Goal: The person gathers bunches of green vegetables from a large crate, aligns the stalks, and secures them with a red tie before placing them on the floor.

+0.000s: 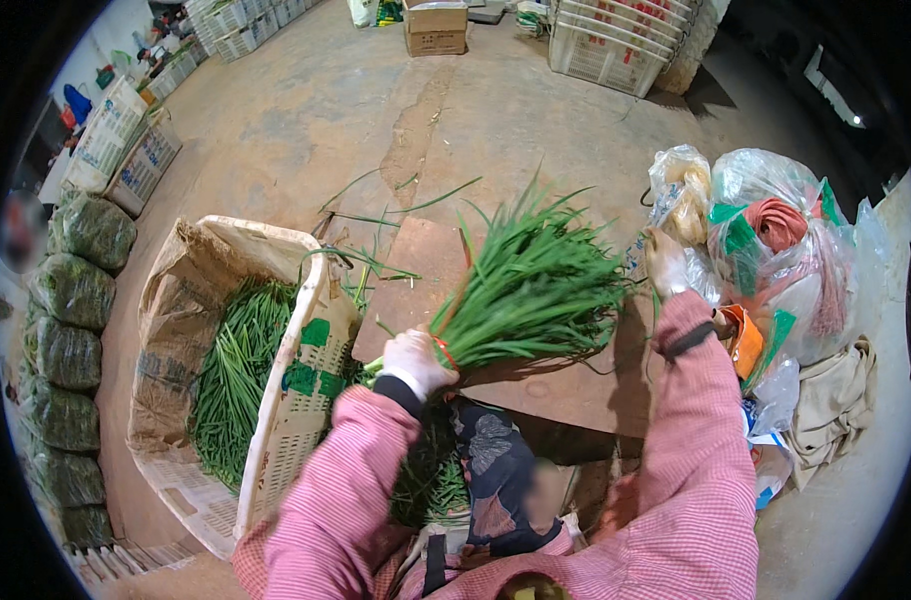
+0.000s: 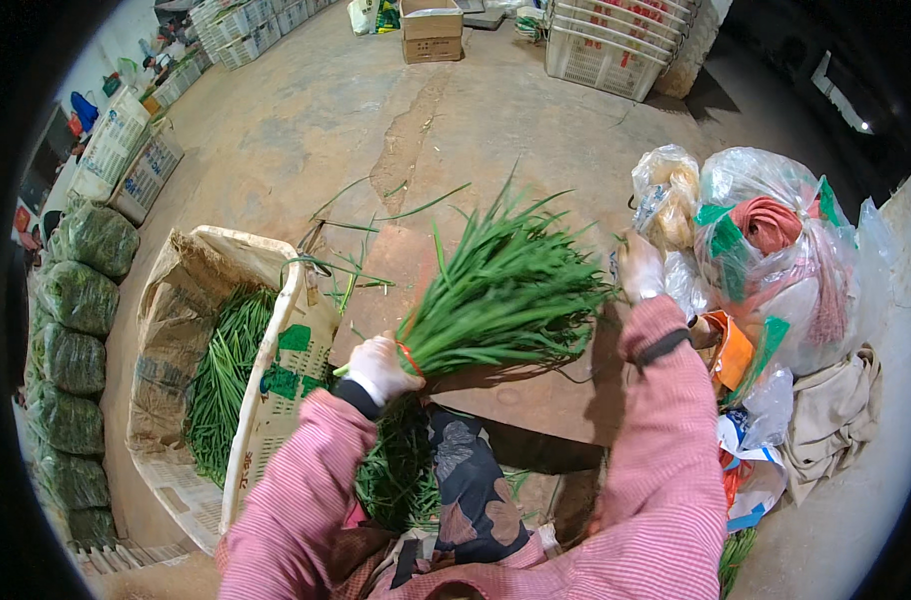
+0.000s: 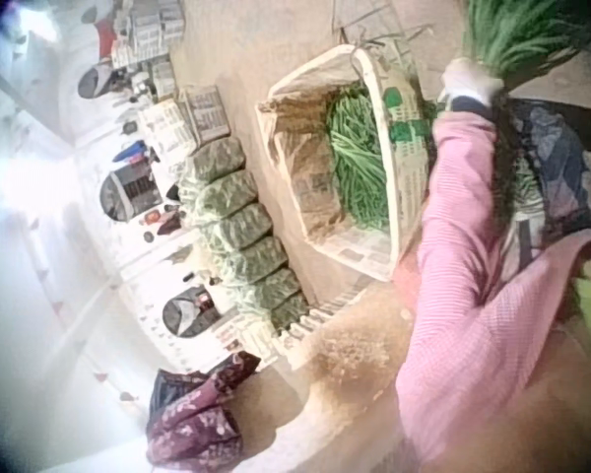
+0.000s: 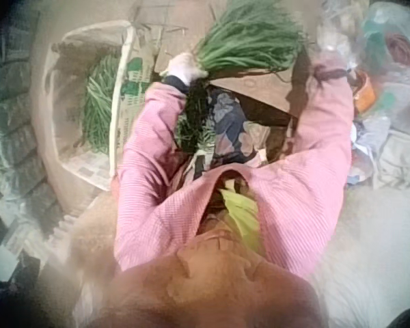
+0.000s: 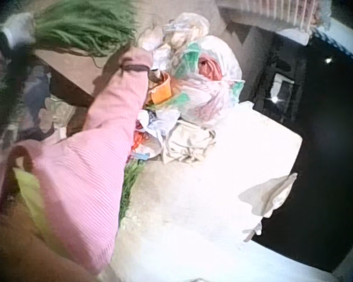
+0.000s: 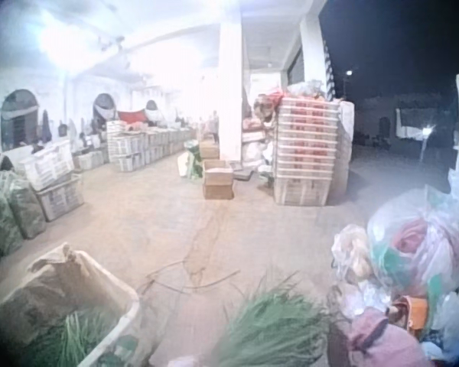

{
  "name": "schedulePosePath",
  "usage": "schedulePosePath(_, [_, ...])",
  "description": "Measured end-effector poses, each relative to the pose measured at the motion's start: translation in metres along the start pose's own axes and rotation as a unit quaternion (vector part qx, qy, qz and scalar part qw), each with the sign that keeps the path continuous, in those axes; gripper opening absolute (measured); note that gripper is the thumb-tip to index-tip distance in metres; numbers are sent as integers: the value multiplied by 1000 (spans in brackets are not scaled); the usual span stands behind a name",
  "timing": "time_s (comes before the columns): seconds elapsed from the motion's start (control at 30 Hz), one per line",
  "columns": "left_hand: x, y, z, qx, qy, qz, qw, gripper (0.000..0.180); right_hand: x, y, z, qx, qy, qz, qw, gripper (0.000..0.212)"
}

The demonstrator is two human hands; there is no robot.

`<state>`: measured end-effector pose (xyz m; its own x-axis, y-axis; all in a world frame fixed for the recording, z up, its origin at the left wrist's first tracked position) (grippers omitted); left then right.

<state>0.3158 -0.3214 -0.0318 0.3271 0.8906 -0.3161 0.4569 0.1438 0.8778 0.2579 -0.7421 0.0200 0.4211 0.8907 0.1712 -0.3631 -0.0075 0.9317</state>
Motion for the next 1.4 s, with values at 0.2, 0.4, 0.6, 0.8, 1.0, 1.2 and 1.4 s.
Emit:
schedulePosePath(0.2, [25,-10,-81,373,73,-601,703,35,172,102,-127,51,274,-72,958,80])
schedulePosePath(0.4, [22,31,-176,392,180,-602,673,32,345,104,-232,-58,543,88,833,62])
schedulePosePath(0.6, [114,167,-249,112,-83,-827,545,66,402,189,-189,15,446,472,761,100])
schedulePosePath(0.8, [59,143,-266,13,-231,-758,609,94,432,209,-218,350,232,752,508,81])
schedulePosePath(1.0, [8,15,-278,229,-194,-876,378,58,373,198,-203,241,76,774,580,76])
schedulePosePath(1.2, [-17,-51,-269,268,-255,-902,224,42,307,165,-162,224,93,581,777,27])
schedulePosePath(1.4, [-24,-41,-258,263,-293,-895,208,29,277,247,-150,-19,283,422,861,39])
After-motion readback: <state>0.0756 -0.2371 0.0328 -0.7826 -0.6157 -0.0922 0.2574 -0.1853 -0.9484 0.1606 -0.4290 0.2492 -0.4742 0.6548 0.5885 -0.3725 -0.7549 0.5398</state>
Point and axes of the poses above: each hand's wrist, its own z-axis towards the middle knuckle, its own y-axis out of the back of the hand, x = y × z, the point moved 7 cm from there along z, towards the middle knuckle, and after that the axes turned 5 degrees about -z, right-handed, at the moved point
